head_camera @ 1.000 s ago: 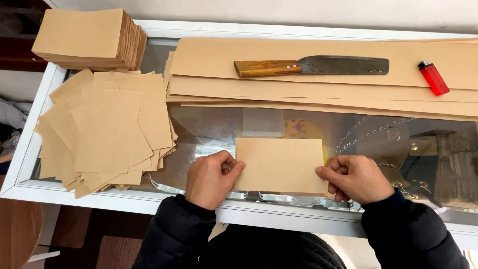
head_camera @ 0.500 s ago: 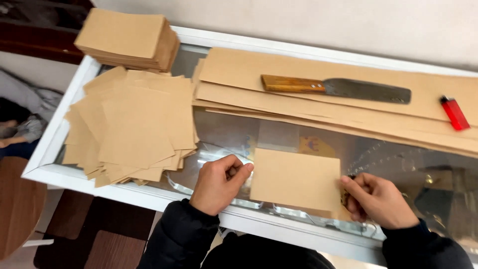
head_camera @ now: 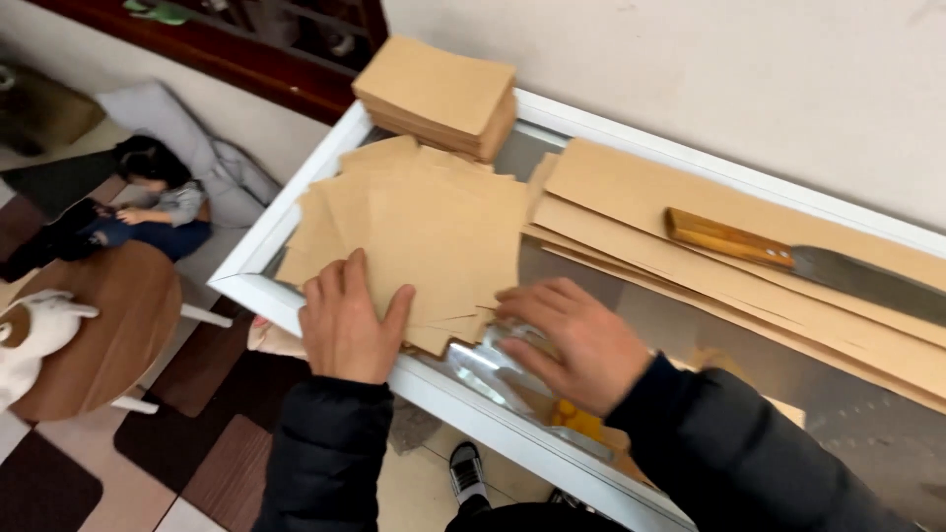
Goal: Folding brown paper sheets into bags and stacking them on a glass counter.
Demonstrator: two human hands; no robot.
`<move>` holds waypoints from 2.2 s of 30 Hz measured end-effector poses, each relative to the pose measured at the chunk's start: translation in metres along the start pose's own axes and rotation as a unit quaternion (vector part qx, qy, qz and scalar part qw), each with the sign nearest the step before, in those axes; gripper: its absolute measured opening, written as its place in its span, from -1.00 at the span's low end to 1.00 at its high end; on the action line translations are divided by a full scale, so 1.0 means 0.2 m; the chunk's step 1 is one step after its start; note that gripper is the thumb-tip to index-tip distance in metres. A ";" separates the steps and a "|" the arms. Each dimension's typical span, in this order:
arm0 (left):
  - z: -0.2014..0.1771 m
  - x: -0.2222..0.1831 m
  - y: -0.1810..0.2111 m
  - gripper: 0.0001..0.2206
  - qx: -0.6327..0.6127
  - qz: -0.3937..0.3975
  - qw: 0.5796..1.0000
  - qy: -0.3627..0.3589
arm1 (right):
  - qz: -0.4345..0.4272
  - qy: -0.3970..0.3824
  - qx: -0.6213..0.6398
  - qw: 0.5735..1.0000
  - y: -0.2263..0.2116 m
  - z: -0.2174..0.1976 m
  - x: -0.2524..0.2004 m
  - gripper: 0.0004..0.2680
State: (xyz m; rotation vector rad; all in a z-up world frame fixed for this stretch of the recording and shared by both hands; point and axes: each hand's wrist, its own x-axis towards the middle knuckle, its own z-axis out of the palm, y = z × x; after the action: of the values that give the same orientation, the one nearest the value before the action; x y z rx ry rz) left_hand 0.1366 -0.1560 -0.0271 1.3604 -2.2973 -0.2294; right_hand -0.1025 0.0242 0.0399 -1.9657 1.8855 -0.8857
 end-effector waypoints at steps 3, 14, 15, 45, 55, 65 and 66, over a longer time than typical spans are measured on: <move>-0.02 0.01 -0.03 -0.24 -0.020 -0.030 0.999 -0.029 | -0.039 -0.080 -0.062 0.994 -0.02 0.16 0.20 -0.70; -0.05 -0.01 -0.05 -0.47 -0.381 0.013 0.921 0.080 | 0.030 -0.149 -0.119 0.981 0.04 0.32 0.26 -0.63; -0.09 -0.01 -0.04 -0.47 -0.382 0.013 0.921 0.080 | 0.031 -0.150 -0.120 0.981 0.06 0.31 0.25 -0.63; 0.00 -0.22 0.83 -0.80 -0.508 -0.025 0.813 -0.285 | 0.410 0.235 0.301 0.828 0.37 -0.50 -1.06 -0.87; 0.24 -0.36 0.94 -0.75 -0.327 0.079 0.877 -0.344 | 0.548 0.182 0.240 0.780 0.32 -0.46 -1.38 -0.80; 0.26 -0.34 0.97 -0.79 -0.269 0.090 0.892 -0.351 | 0.570 0.168 0.230 0.771 0.40 -0.37 -1.41 -0.81; 0.26 -0.33 0.97 -0.79 -0.268 0.089 0.892 -0.353 | 0.571 0.167 0.231 0.770 0.41 -0.37 -1.41 -0.81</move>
State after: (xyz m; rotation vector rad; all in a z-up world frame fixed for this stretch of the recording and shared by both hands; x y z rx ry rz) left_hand -0.0134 -0.0060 -0.0220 0.8390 -2.5800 -1.3756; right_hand -0.2026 0.3038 -0.0169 -0.1779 2.2033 -1.1019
